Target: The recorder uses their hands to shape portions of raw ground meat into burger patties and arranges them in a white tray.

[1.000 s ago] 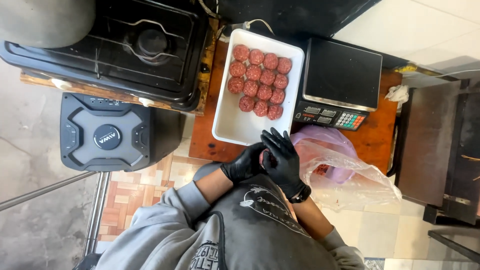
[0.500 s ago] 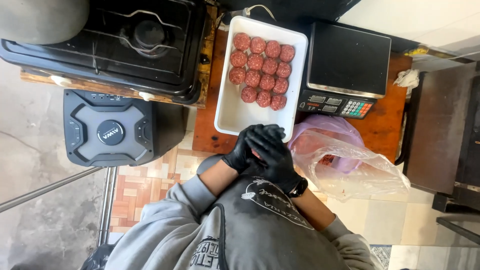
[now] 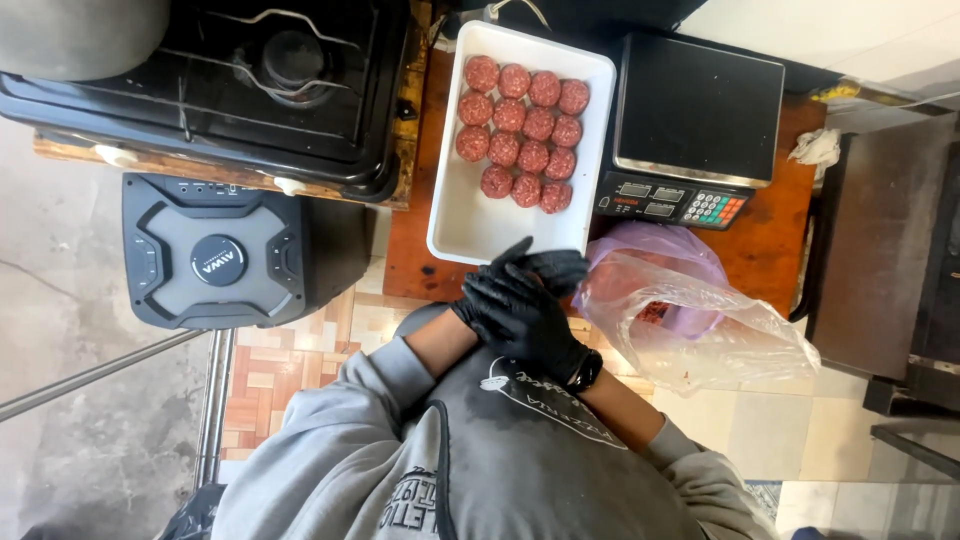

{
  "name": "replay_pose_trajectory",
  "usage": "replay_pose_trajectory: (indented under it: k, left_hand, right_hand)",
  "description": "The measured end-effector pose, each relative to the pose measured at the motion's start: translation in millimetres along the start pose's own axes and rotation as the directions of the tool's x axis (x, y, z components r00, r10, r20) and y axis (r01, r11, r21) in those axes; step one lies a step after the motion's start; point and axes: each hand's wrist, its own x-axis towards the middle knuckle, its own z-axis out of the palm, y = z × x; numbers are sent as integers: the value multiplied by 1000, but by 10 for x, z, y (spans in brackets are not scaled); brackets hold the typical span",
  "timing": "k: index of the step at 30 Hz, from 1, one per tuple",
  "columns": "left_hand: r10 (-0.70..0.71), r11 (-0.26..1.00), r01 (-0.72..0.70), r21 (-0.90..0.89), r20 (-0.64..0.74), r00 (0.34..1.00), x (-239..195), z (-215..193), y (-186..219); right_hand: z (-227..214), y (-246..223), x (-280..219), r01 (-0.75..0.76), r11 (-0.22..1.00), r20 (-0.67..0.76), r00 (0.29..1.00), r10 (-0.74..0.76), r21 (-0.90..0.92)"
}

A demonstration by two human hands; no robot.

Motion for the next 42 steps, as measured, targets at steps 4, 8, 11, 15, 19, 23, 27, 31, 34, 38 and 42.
replay_pose_trajectory:
  k: [4,8,11,15,19,23,27,31,34,38,42]
  left_hand:
    - [-48,967,123,-221,317,947,-58,-1691,-111]
    - [140,984,-141,109,13,990,-36,117,-84]
    - [-97,995,96,23,23,995,-15,-184,-203]
    - [162,808,-61,586,-122,979,-238,-256,-128]
    - [148,967,-123,223,-101,984,-210,517,99]
    - [215,975,-200,91,-188,958,-167,206,58]
    - [157,978,-136,158,-125,980,-250,421,-109]
    - [8,998,-23,57,258,966,-262,-478,-276]
    - [-28,999,26,43,24,999,-247,-141,-185]
    - [36,994,-27,110,-82,996,-221,693,-175]
    - [-40,995,48,-91,94,995,-244,763,-152]
  right_hand:
    - [-95,168,-19,-166,980,-11,986,166,-113]
    - [-41,221,-167,-130,980,-43,991,125,-150]
    - [-73,205,-53,-83,996,27,996,84,-27]
    - [-276,399,-69,-102,991,78,992,96,82]
    - [-369,532,-297,-349,755,19,913,408,555]
    - [-406,413,-156,-343,691,-26,886,464,636]
    - [-261,273,29,-190,950,0,981,196,247]
    - [20,369,-202,-214,975,-152,963,221,63]
    - [17,392,-245,-602,543,-14,662,749,585]
    - [-63,290,-143,-390,394,113,816,567,832]
    - [-192,185,39,-204,941,61,979,195,271]
